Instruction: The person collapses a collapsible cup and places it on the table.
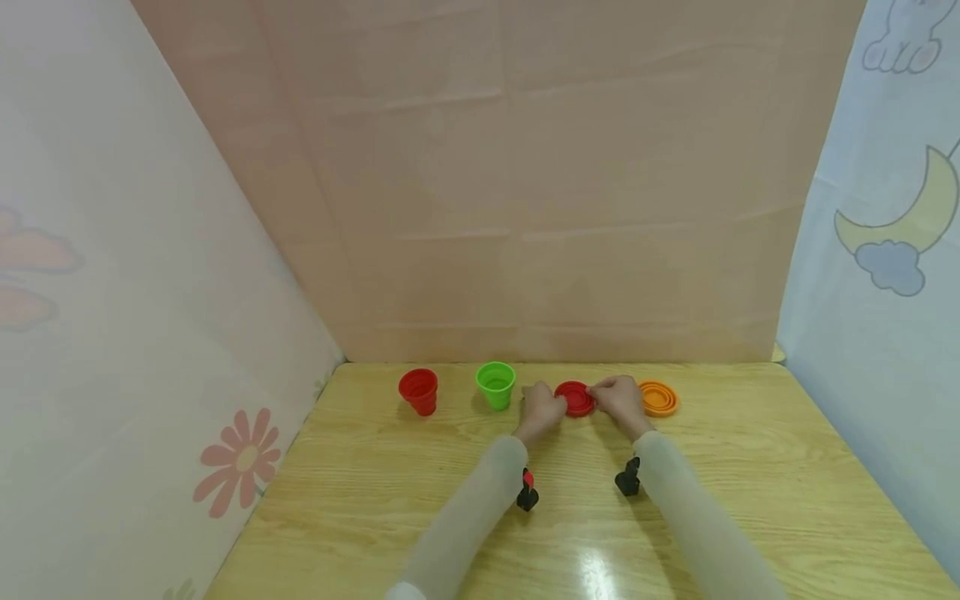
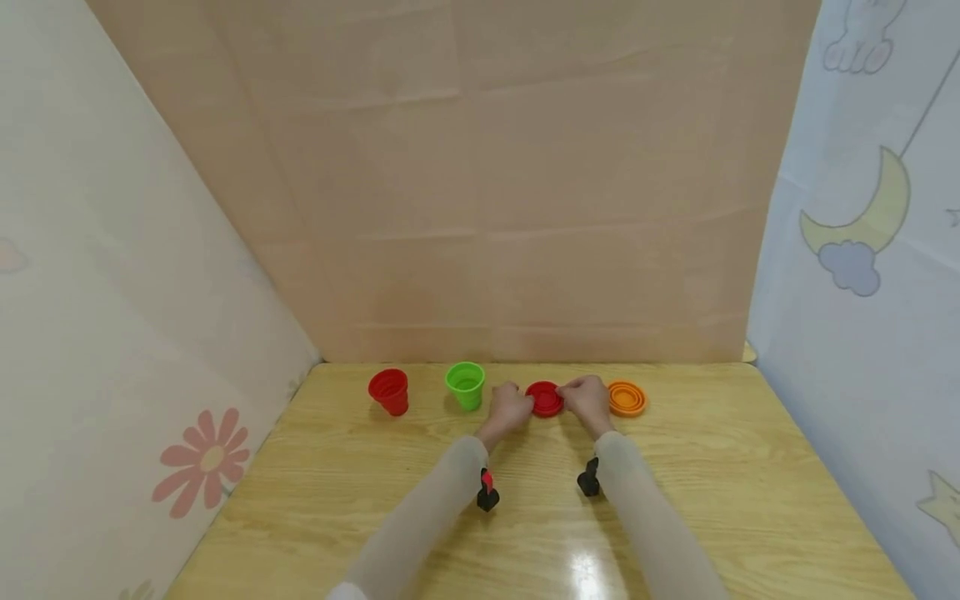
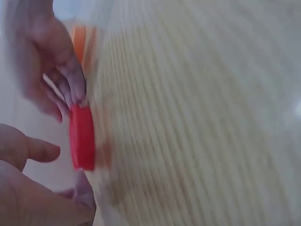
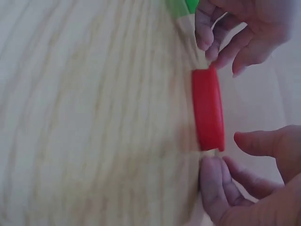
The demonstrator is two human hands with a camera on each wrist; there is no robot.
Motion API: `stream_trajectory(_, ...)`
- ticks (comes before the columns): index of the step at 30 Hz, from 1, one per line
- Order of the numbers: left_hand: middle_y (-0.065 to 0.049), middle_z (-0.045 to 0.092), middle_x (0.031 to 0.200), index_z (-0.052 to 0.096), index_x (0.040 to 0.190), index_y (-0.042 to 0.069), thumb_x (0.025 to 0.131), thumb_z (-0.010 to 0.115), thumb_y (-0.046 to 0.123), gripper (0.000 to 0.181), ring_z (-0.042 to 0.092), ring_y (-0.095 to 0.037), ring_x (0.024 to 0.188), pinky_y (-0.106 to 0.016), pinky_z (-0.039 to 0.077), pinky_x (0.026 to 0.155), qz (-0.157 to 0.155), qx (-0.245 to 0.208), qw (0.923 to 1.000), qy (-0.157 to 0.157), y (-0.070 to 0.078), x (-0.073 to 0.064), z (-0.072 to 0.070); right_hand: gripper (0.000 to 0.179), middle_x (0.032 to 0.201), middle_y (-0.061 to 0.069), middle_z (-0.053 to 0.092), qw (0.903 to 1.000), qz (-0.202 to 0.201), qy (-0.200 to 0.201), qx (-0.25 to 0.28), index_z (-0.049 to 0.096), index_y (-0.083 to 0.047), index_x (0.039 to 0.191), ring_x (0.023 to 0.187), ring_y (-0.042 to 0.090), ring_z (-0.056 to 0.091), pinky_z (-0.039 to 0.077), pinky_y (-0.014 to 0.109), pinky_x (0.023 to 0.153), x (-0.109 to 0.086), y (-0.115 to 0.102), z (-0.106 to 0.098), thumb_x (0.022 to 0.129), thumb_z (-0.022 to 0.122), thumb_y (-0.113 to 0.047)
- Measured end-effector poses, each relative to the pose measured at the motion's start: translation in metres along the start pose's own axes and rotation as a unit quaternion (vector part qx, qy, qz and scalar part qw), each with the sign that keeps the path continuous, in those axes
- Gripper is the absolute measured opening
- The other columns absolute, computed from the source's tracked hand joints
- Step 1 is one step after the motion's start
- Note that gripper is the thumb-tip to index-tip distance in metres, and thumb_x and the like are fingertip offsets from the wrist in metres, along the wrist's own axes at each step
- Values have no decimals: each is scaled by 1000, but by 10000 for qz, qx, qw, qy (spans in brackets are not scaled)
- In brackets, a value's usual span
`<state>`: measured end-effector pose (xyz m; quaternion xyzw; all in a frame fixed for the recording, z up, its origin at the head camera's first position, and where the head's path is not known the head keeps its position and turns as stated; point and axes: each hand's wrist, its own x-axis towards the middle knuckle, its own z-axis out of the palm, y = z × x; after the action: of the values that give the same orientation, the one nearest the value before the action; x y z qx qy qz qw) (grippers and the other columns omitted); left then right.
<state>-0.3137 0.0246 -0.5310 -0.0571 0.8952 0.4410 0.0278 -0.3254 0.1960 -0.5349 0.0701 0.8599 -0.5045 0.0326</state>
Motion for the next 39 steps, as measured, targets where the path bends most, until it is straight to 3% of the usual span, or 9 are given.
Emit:
stream_trajectory(2,-28,55,117,62,91,-2,93,65,14,17,56,-36,88,-42,52,72,210,263,9993,177,0,-7,0,32,102,17,76,9998,-34,93,-192,76,5,111,85,20,65,54,28,69,-3,-4,0,96,71,-22)
stream_trajectory(3,-30,51,127,63,105,-5,93,66,15,23,57,-38,95,-45,55,80,305,258,9991,174,-1,-11,-1,33,105,19,76,9995,-67,115,-282,75,5,111,89,24,65,54,30,72,-5,-6,-1,96,71,-24)
stream_trajectory(6,-27,50,130,59,130,-7,94,66,14,42,59,-34,102,-47,57,88,682,83,9974,-215,-8,-25,-10,38,119,25,73,9992,-162,75,-357,72,7,117,104,35,66,58,41,84,-11,-14,0,98,70,-25)
stream_trajectory(11,-13,66,110,63,116,1,101,64,16,22,60,-17,93,-30,53,76,1297,-158,9862,-1019,-31,-40,-42,45,130,27,69,9986,-451,-81,-253,67,5,128,119,42,65,57,52,99,-21,-29,5,99,71,-29)
stream_trajectory(13,-8,66,101,62,108,5,102,64,16,13,59,-13,86,-25,50,69,1366,-272,9826,-1230,-41,-42,-59,47,130,26,70,9973,-665,-188,-241,66,4,131,121,41,65,57,54,101,-25,-35,9,99,72,-30)
stream_trajectory(20,-8,68,100,64,108,4,104,63,19,16,61,-13,82,-25,51,67,1361,-149,9788,-1526,-69,-34,-107,55,139,21,67,9882,-1292,-813,115,62,-2,139,130,39,63,52,56,112,-39,-47,28,97,76,-35)
stream_trajectory(28,-17,72,110,69,117,-1,103,63,19,26,71,-28,94,-34,61,78,1309,235,9778,-1617,-81,-22,-147,69,150,28,55,9721,-1673,-1572,476,47,-1,151,138,44,57,53,55,112,-45,-48,46,96,78,-27)
stream_trajectory(33,-23,70,124,61,135,-5,104,64,24,43,74,-36,101,-46,64,88,965,155,9787,-1805,-86,-17,-159,79,156,23,51,9641,-1601,-1971,778,42,-8,157,142,43,55,53,55,113,-44,-51,58,93,81,-33)
stream_trajectory(39,-28,63,139,46,150,-5,103,68,30,63,73,-34,108,-51,63,94,574,38,9851,-1619,-92,-7,-157,94,159,17,49,9615,-1464,-2112,978,36,-14,162,148,45,47,47,61,117,-38,-55,75,88,85,-46)
